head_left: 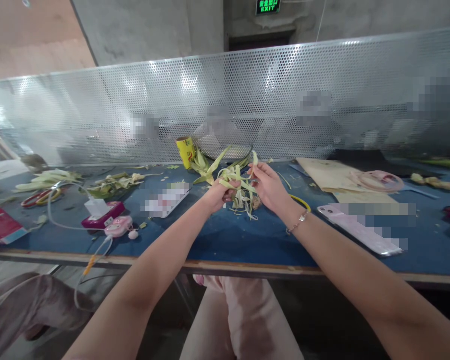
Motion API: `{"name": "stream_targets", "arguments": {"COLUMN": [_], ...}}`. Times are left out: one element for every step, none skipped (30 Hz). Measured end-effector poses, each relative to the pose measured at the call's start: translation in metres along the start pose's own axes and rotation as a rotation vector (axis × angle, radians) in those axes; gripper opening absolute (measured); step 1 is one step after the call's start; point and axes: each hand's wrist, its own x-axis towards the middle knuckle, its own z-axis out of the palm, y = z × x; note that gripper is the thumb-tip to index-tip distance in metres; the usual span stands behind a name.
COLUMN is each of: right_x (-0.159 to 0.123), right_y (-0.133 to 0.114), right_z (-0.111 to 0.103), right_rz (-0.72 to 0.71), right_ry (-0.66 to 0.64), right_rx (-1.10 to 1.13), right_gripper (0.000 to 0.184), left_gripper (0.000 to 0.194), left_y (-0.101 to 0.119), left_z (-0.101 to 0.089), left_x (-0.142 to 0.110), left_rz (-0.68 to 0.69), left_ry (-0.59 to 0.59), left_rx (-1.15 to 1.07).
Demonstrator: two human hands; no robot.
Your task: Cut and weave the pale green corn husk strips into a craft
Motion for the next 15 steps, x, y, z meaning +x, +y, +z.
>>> {"name": "stream_targets", "arguments": {"right_x": [-0.0005,-0.0012,-0.002,-0.0028,-0.0036,-0.0042,-0.0047,-0.005,-0.005,-0.0049,-0.0046,-0.004,-0.0033,-0.0025,-0.0016], "right_y": [-0.0012,-0.002,-0.0025,-0.0028,-0.0028,-0.0028,-0.0026,-0.0025,-0.0023,-0.0021,-0.0017,-0.0011,-0.0003,0.0007,0.0018], "right_z": [-0.0003,-0.0005,-0.0005,-0.0003,0.0002,0.0008,0.0016,0.0023,0.0029,0.0033,0.0035,0.0035,0.0033,0.003,0.0026], "right_rz": [0.026,0.049,0.065,0.073,0.073,0.072,0.074,0.08,0.088,0.095,0.101,0.102,0.1,0.099,0.099], "right_ry": [-0.023,-0.052,-0.082,-0.106,-0.115,-0.113,-0.103,-0.088,-0.067,-0.045,-0.023,-0.003,0.017,0.032,0.045], "right_rx": [0.029,0.052,0.069,0.08,0.085,0.085,0.082,0.08,0.081,0.085,0.091,0.096,0.097,0.092,0.083], "right_gripper": [0.014,0.016,0.019,0.022,0.024,0.024,0.023,0.022,0.022,0.024,0.026,0.028,0.03,0.032,0.034], "left_gripper": [0.029,0.028,0.028,0.027,0.026,0.026,0.026,0.025,0.025,0.026,0.026,0.026,0.026,0.026,0.026], "left_y": [0.0011,0.0021,0.003,0.0038,0.0044,0.0048,0.005,0.0052,0.0053,0.0053,0.0055,0.0056,0.0058,0.006,0.0062], "left_z": [0.0003,0.0005,0.0006,0.0005,0.0003,0.0,-0.0003,-0.0006,-0.0007,-0.0007,-0.0004,0.0,0.0005,0.001,0.0015], "left_x": [-0.0005,-0.0009,-0.0012,-0.0013,-0.0014,-0.0014,-0.0014,-0.0015,-0.0016,-0.0018,-0.0021,-0.0024,-0.0028,-0.0032,-0.0035], "left_rz": [-0.003,-0.006,-0.01,-0.016,-0.02,-0.024,-0.024,-0.022,-0.019,-0.017,-0.017,-0.018,-0.018,-0.02,-0.021], "left_ry": [0.004,0.009,0.013,0.015,0.016,0.016,0.013,0.008,0.003,-0.003,-0.008,-0.012,-0.016,-0.02,-0.023], "left_rx": [-0.013,-0.029,-0.046,-0.062,-0.077,-0.089,-0.098,-0.103,-0.106,-0.105,-0.102,-0.098,-0.093,-0.087,-0.08]}}
